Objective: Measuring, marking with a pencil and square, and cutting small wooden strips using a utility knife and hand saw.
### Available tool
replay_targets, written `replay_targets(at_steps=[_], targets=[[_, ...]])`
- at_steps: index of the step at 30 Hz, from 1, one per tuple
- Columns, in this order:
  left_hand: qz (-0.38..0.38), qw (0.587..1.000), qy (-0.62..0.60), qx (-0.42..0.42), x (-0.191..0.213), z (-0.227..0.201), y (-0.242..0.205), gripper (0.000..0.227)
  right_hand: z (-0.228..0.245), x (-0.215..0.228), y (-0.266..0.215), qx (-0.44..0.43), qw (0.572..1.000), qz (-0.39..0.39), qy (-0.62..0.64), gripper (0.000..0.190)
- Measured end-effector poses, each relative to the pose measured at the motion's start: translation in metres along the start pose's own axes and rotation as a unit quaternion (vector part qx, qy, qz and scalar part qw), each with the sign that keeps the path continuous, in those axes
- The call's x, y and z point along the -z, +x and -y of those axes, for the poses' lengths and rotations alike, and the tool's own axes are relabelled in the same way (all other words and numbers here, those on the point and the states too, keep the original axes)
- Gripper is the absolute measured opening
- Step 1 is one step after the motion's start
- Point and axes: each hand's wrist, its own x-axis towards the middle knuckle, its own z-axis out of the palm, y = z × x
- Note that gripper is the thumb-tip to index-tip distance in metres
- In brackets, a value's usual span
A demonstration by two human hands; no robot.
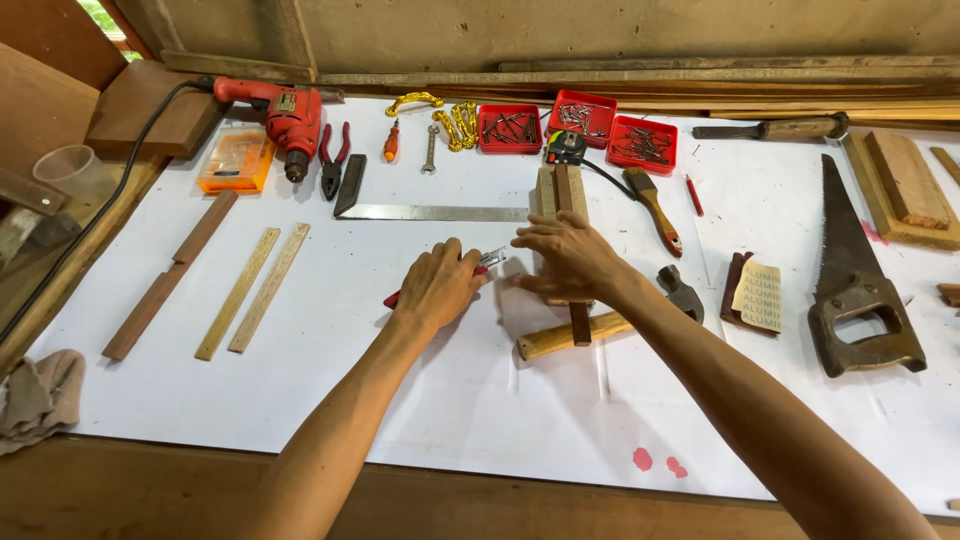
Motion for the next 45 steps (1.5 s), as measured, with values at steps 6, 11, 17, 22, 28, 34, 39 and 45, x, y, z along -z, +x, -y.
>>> replay_targets(at_steps=[6, 11, 17, 22, 28, 34, 39, 45], targets=[[0.031, 0.999, -0.014, 0.022, -0.013, 0.014, -0.012, 0.037, 0.031, 0.023, -0.004, -0.088, 0.989, 0.120, 0.022, 0.051], [0.027, 0.999, -0.021, 0.007, -0.003, 0.010, -0.012, 0.043, 0.033, 0.020, -0.014, -0.065, 0.994, 0.082, 0.013, 0.048], [0.049, 0.998, 0.000, 0.034, 0.035, 0.022, -0.041, 0.039, 0.061, 0.015, 0.016, 0.025, 0.999, 0.021, 0.012, 0.047], [0.006, 0.996, -0.007, 0.090, 0.058, 0.055, -0.095, 0.037, 0.116, 0.020, 0.065, 0.043, 0.993, 0.097, 0.041, 0.050], [0.047, 0.987, 0.052, 0.147, 0.082, 0.099, -0.154, 0.035, 0.157, -0.007, 0.120, 0.130, 0.983, 0.112, 0.062, 0.051], [-0.011, 0.977, 0.079, 0.199, 0.094, 0.135, -0.153, 0.034, 0.170, -0.030, 0.184, 0.190, 0.977, 0.078, 0.059, 0.054], [0.011, 0.969, 0.071, 0.235, 0.100, 0.164, -0.130, 0.031, 0.174, -0.061, 0.233, 0.195, 0.973, 0.106, 0.065, 0.063], [-0.012, 0.957, 0.031, 0.289, 0.078, 0.200, -0.107, 0.027, 0.169, -0.094, 0.278, 0.216, 0.971, 0.068, 0.084, 0.054]])
